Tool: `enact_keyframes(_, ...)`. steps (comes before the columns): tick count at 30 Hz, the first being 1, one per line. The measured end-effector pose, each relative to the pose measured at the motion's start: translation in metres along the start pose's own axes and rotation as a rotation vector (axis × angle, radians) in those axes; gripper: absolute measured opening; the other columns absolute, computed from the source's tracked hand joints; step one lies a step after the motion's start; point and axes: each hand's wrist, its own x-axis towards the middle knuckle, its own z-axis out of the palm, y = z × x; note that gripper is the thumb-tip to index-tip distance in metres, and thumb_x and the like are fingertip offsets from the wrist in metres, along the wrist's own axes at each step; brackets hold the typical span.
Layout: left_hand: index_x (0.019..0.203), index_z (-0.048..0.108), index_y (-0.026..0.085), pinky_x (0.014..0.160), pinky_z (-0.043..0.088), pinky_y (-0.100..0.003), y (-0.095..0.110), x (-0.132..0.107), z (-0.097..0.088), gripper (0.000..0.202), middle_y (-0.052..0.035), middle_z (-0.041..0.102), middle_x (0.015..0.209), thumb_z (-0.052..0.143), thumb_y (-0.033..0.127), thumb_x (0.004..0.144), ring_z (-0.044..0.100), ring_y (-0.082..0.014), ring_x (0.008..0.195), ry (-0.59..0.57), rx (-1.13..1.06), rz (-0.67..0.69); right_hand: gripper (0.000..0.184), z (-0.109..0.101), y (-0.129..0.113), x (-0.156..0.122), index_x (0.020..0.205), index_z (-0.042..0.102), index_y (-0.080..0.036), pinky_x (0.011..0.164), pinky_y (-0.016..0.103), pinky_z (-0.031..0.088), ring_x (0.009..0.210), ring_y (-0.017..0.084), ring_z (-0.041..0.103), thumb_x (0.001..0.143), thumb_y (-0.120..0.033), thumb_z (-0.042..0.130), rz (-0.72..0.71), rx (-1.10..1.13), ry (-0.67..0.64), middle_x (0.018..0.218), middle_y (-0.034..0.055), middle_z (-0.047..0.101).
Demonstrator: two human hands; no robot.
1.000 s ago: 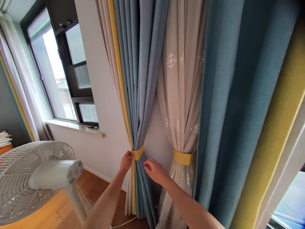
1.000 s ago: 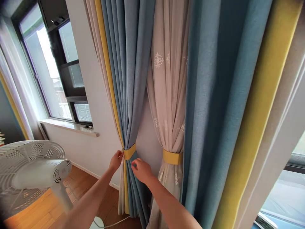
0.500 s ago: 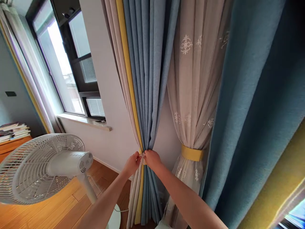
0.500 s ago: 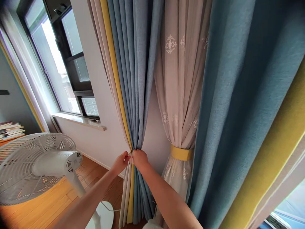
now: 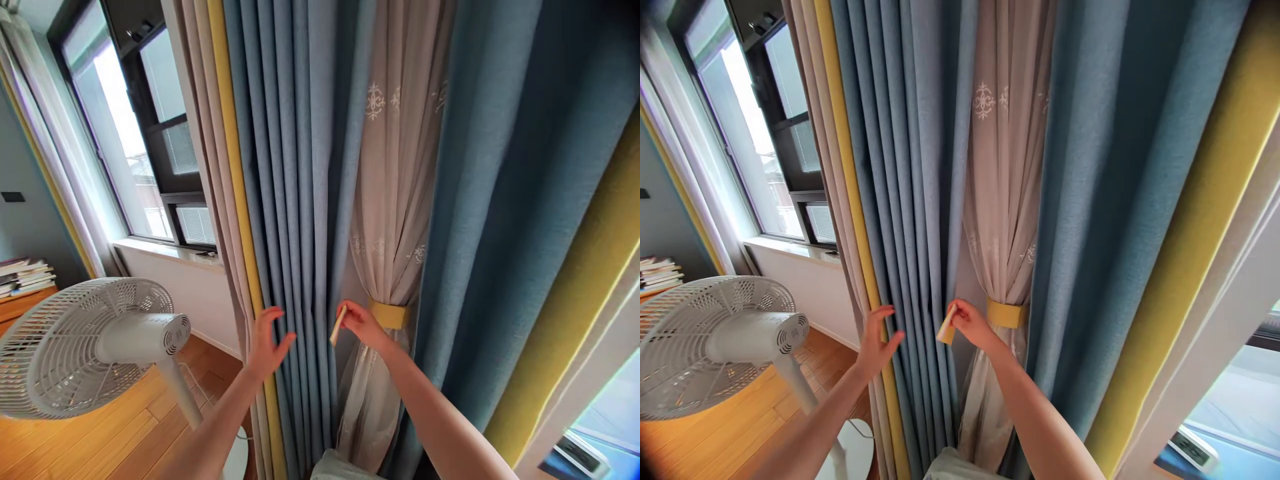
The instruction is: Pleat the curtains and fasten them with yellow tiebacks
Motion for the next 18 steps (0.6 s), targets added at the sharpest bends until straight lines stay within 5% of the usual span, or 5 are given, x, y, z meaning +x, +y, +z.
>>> enact_keyframes(2,0.125,0.032,0.019,0.098,0.031,-0.041,0.037,-0.009,0.018,0.073,-0.0118,0.042,0.125,0.064,0.043,0.064,0.039,-0.0249,0.116,-0.338,-0.214,0.009,0.019,0.002,-0.026,-0.013,0.073,0.048,-0.020,0.060,0.023,0.042,0.059,0.009,0.050,0.071,-0.037,0.056,0.014,0.132,-0.061,0.064,-0.0037,0.050)
enact_keyframes(4,0.127,0.031,0.017,0.099,0.030,-0.041,0.067,-0.024,0.041,0.084,-0.0130,0.041,0.128,0.068,0.047,0.057,0.038,-0.0273,0.117,-0.521,-0.382,-0.062,0.023,0.006,-0.048,-0.027,0.076,0.049,-0.019,0.062,0.024,0.043,0.063,0.010,0.054,0.069,-0.039,0.060,0.020,0.212,-0.074,0.067,-0.0023,0.054)
enact_keyframes(9,0.095,0.058,0.014,0.078,0.042,-0.031,0.102,-0.076,0.080,0.040,-0.0079,0.063,0.093,0.050,0.047,0.075,0.055,-0.0211,0.087,-0.601,-0.633,-0.555,0.030,-0.003,-0.080,-0.063,0.078,0.048,-0.019,0.052,0.022,0.043,0.053,0.010,0.054,0.068,-0.045,0.060,0.017,0.299,0.146,0.062,-0.0027,0.055)
enact_keyframes(14,0.091,0.057,0.014,0.061,0.040,-0.024,0.079,-0.122,0.044,0.048,-0.0023,0.059,0.076,0.051,0.056,0.070,0.052,-0.0135,0.068,-0.897,-0.832,-0.734,0.034,-0.045,-0.067,-0.143,0.072,0.049,-0.020,0.036,0.019,0.031,0.038,0.006,0.039,0.065,-0.051,0.060,0.192,0.031,0.444,0.052,-0.0062,0.042)
enact_keyframes(18,0.074,0.059,0.020,0.059,0.041,-0.027,0.048,-0.159,0.015,0.040,0.0023,0.055,0.065,0.061,0.057,0.059,0.052,-0.0142,0.062,-1.217,-0.484,-0.749,0.038,-0.051,-0.005,-0.235,0.055,0.047,-0.024,0.035,0.024,0.033,0.038,0.011,0.039,0.058,-0.060,0.057,0.488,-0.049,0.472,0.048,-0.0032,0.039)
